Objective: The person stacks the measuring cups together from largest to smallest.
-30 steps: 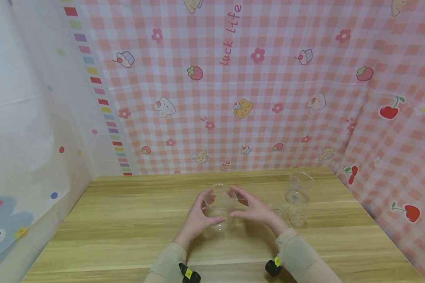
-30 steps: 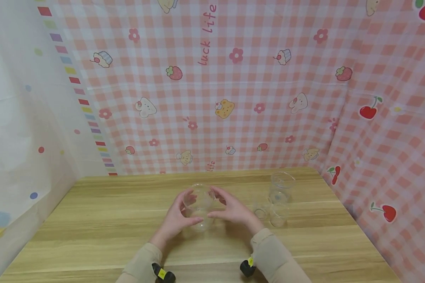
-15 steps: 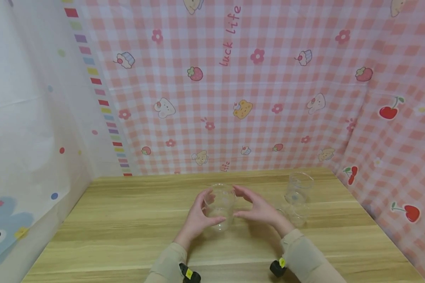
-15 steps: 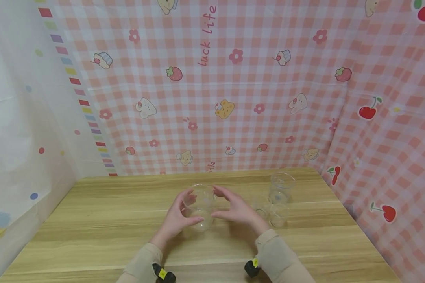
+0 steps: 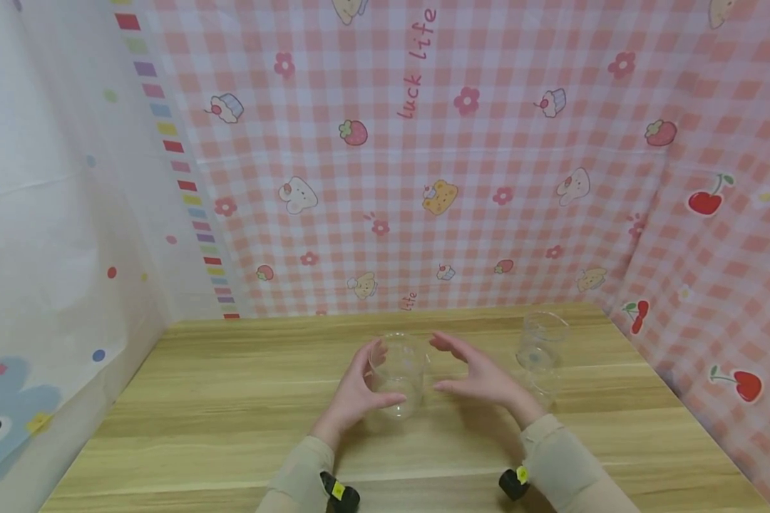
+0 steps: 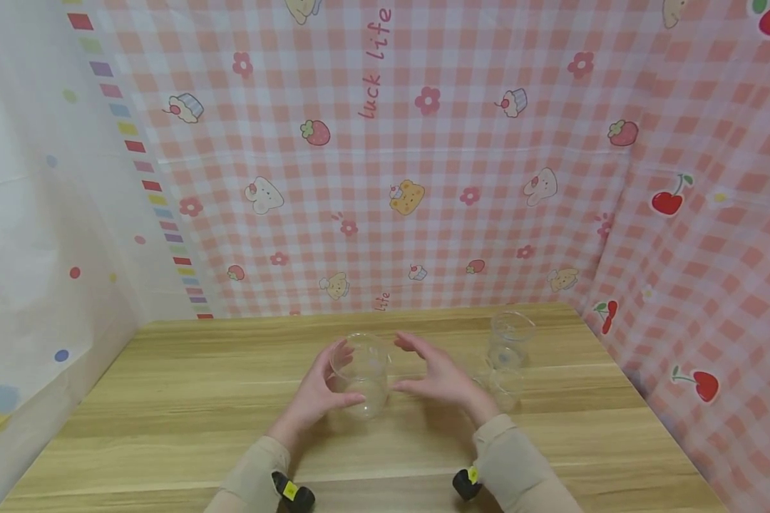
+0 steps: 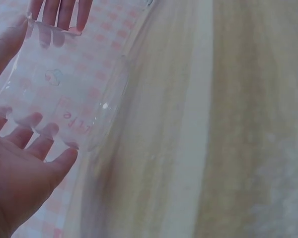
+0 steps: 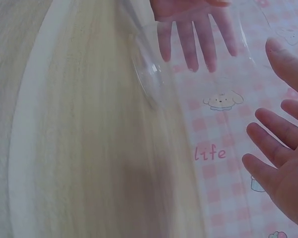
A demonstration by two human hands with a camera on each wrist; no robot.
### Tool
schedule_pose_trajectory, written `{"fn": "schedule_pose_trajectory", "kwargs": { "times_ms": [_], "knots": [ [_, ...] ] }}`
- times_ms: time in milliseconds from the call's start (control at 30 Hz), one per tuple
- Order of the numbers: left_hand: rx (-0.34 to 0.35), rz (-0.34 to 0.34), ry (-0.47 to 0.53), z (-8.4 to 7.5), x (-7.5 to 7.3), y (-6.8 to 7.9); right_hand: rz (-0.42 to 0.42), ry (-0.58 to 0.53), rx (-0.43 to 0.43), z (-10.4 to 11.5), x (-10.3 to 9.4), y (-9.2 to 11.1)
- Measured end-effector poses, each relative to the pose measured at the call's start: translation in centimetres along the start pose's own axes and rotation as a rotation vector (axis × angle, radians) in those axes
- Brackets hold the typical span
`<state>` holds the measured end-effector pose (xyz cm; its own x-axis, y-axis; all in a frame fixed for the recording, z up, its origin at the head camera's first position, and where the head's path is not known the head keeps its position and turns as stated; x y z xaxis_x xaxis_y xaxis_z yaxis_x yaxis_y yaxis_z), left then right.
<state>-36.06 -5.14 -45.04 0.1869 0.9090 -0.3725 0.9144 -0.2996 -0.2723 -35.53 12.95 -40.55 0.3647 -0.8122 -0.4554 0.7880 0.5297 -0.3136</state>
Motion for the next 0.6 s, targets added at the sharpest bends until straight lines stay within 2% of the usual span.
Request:
{"fn": "schedule_pose_trajectory", "kwargs": {
  "times_ms": [200,600],
  "knots": [
    [0.012,0.04,0.058,0.1,0.2,-0.3,-0.015,0.022,0.006,0.3,-0.8,0.3],
    [0.009,0.068,0.078,0.1,0.3,-0.4,-0.016,0.105,-0.03,1.6,-2.2,1.0]
  ]
}}
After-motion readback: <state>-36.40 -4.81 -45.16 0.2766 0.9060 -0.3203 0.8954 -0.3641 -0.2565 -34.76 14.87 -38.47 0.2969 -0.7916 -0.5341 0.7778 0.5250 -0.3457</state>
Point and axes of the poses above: each hand's wrist, its own y-axis away from the middle knuckle, its own x-axis out of the palm, z = x × y, the point moved 10 cm from there along -y, towards the middle knuckle, and after that the axes turned 11 degrees about -y, right-handed, at the moved point
